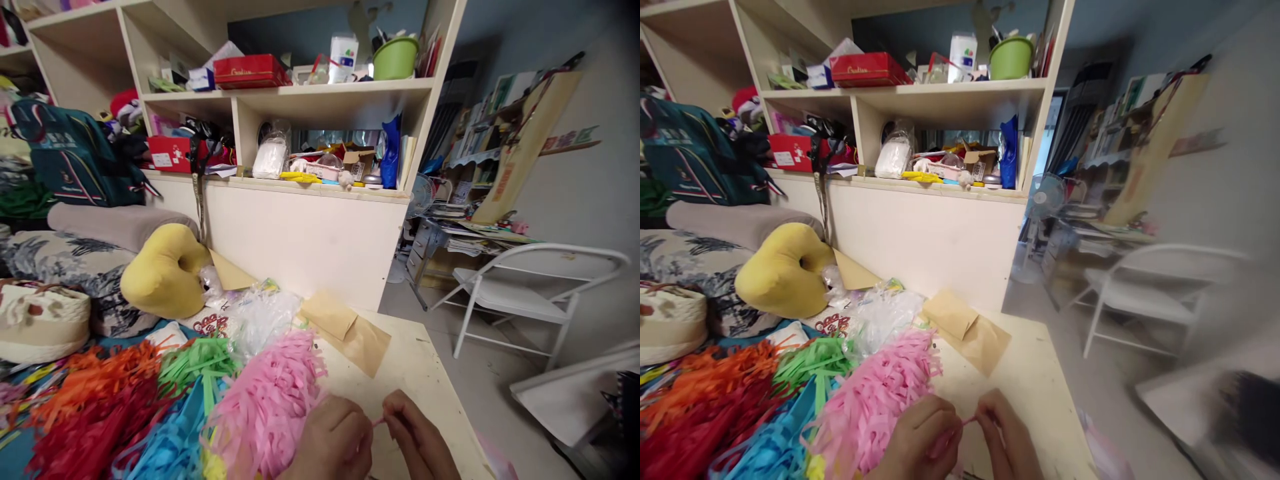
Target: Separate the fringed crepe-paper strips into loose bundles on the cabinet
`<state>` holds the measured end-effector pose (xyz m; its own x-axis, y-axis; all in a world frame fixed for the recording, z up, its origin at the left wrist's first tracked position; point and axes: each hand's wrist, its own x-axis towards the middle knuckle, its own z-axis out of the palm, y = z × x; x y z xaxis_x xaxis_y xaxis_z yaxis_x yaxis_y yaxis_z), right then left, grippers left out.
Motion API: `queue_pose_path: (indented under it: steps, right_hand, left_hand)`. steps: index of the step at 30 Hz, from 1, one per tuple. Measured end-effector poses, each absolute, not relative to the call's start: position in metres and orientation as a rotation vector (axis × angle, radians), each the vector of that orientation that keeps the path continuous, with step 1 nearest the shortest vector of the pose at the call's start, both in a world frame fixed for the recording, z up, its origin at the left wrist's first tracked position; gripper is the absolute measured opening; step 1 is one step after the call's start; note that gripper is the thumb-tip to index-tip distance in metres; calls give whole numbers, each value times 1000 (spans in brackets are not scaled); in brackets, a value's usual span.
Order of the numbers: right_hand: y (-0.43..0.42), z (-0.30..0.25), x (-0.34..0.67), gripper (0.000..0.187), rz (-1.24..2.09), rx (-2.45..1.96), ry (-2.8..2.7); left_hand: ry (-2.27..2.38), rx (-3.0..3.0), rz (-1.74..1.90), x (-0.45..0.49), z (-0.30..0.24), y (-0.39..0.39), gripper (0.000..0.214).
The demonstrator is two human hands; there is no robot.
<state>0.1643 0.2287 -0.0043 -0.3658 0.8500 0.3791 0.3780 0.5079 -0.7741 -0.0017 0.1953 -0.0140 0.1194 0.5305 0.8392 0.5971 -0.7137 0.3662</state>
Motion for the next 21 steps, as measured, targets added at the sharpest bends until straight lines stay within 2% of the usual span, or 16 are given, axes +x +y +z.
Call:
queue_pose_path:
  steps: [1, 3, 4, 7, 11, 14, 21]
  right_hand:
    - [237, -5, 169, 28, 728, -1039, -1927]
    - [263, -7, 185, 32, 685, -1143, -1879]
    - [279, -9, 195, 35, 659, -1195, -1879]
    - [325, -15, 228, 37, 598, -1308, -1906]
    - [352, -21, 231, 28, 506, -1379, -1930]
    - [334, -13, 180, 24, 434, -1295, -2003]
    - [271, 15, -1, 47, 539, -604, -2547]
  left_hand:
    - [-1215, -2322, -1647, -12, -13, 193, 16]
    - [-1410, -2267, -1545, -48, -14, 186, 41]
    - [-1574, -2206, -1471, -71, -17, 182, 46]
    - [-1941, -2099, -1190, -150, -33, 172, 29]
    - [-2162, -2178, -929, -209, -61, 168, 25]
    - [-2251, -2119, -777, -204, -70, 176, 27]
    - [-2080, -2063, -659, -176, -40, 187, 28]
